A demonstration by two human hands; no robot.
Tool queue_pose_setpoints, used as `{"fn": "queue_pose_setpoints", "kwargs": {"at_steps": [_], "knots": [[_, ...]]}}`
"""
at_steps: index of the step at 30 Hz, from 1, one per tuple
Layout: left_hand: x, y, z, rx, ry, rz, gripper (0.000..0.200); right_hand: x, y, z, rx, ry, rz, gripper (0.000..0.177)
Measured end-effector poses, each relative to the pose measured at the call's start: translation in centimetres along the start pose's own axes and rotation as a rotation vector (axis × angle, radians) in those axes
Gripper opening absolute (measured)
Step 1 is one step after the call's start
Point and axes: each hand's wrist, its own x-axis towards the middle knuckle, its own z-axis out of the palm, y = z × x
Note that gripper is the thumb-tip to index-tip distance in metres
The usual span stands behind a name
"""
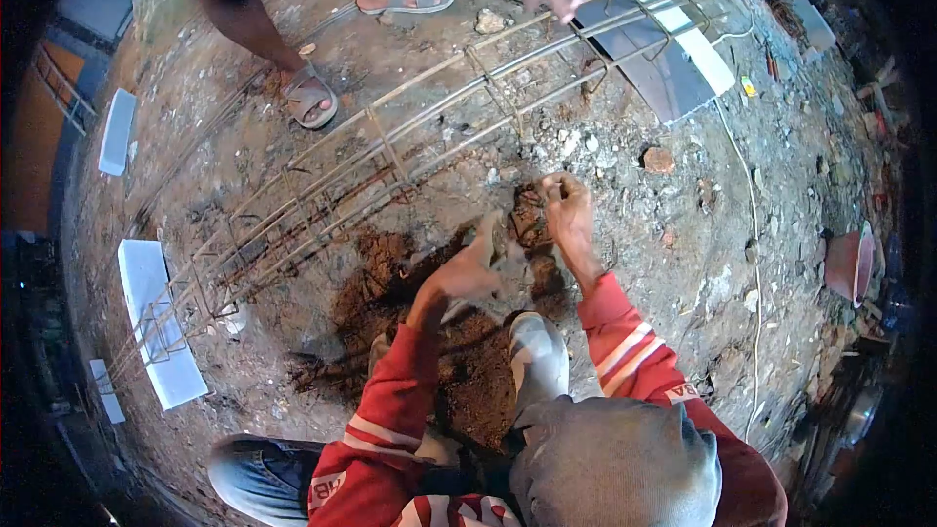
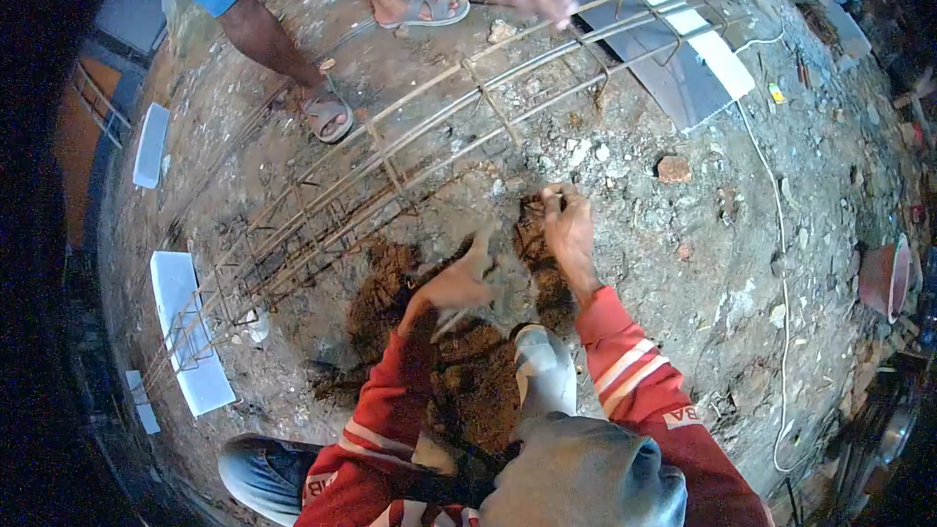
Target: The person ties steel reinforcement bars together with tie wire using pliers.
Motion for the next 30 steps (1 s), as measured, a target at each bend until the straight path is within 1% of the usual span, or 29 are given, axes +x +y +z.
{"fn": "queue_pose_setpoints", "kwargs": {"at_steps": [2,3,4,5,6,7,8,9,10,11,12,14,15,16,17,18,19,20,21,22,23,24,25,26,27,29,30], "knots": [[-0.5,-0.6,0.7,0.352,0.212,0.180,0.100,1.4,2.1,-0.3,-0.090,0.119,-0.014,0.016],[-0.8,1.0,0.5,0.507,0.119,0.061,0.087,1.9,2.6,0.2,0.269,0.088,-0.101,0.013],[-1.2,2.7,0.2,0.659,0.018,-0.060,0.077,2.2,3.2,-0.2,0.274,0.088,-0.096,0.013],[-1.5,5.5,-0.1,0.658,0.130,-0.029,0.054,1.9,0.2,-1.4,0.166,0.037,-0.040,0.011],[-1.1,7.2,-0.6,0.660,0.125,-0.029,0.054,2.0,-1.6,-2.1,0.056,-0.015,0.016,0.011],[-0.3,8.6,-1.1,0.598,0.383,-0.007,0.047,2.9,-1.7,-2.0,0.100,0.004,0.032,0.017],[0.5,9.6,-1.6,0.563,0.519,0.002,0.043,3.5,-2.3,-1.5,0.096,0.001,0.031,0.017],[1.3,10.7,-2.0,0.522,0.654,0.016,0.040,4.1,-3.2,-0.9,0.123,0.003,-0.047,0.022],[2.2,11.7,-2.3,0.699,0.830,0.149,0.032,4.7,-3.9,-0.4,0.150,0.006,-0.126,0.027],[3.0,12.4,-2.4,0.877,1.004,0.286,0.026,5.6,-2.8,0.5,-0.006,0.031,-0.302,0.034],[3.9,12.4,-2.5,0.877,1.012,0.290,0.026,6.5,-2.3,1.7,0.055,0.056,-0.488,0.032],[5.6,11.7,-2.6,0.903,1.151,0.321,0.027,6.9,-1.4,2.3,0.114,-0.066,-0.250,0.021],[6.0,11.6,-2.8,0.824,1.124,0.321,0.028,6.9,-1.4,2.6,0.116,-0.069,-0.252,0.021],[6.5,11.4,-3.0,0.824,1.125,0.317,0.028,6.7,-1.3,2.8,0.122,-0.028,-0.353,0.018],[6.8,11.9,-2.9,0.804,1.060,0.209,0.030,6.6,-0.8,2.8,0.124,0.015,-0.451,0.014],[7.2,12.2,-2.9,0.781,0.993,0.106,0.031,6.6,-0.3,3.0,0.119,0.015,-0.447,0.014],[8.5,10.6,-3.4,0.844,1.040,0.187,0.029,7.0,-0.1,3.4,0.107,0.037,-0.479,0.014],[8.2,11.2,-3.2,0.841,1.047,0.189,0.029,7.4,0.1,3.8,0.097,0.058,-0.512,0.013],[7.9,11.6,-2.7,0.917,1.091,0.289,0.025,7.4,0.5,3.9,0.148,0.040,-0.439,0.013],[7.5,12.0,-2.0,0.993,1.130,0.390,0.022,7.3,1.0,3.8,0.147,0.036,-0.442,0.013],[7.2,12.9,0.3,0.987,1.320,0.509,0.017,6.7,0.5,3.5,0.259,0.024,-0.409,0.014],[6.1,13.5,2.3,0.729,1.183,0.443,0.016,6.0,0.1,3.2,0.370,0.009,-0.368,0.016],[5.9,13.2,2.6,0.744,1.223,0.479,0.016,5.0,-1.9,2.3,0.560,-0.143,-0.288,0.019],[5.8,12.9,2.7,0.759,1.268,0.518,0.017,5.4,-1.1,2.9,0.560,-0.153,-0.285,0.019],[6.2,12.7,2.3,0.759,1.273,0.516,0.017,6.7,0.4,3.6,0.642,-0.169,-0.245,0.017],[7.4,12.1,0.9,0.882,1.382,0.374,0.022,8.1,2.5,3.1,0.119,-0.101,-0.402,0.018],[7.8,11.3,0.4,0.888,1.387,0.381,0.022,8.1,2.1,3.1,0.125,-0.098,-0.409,0.018]]}}
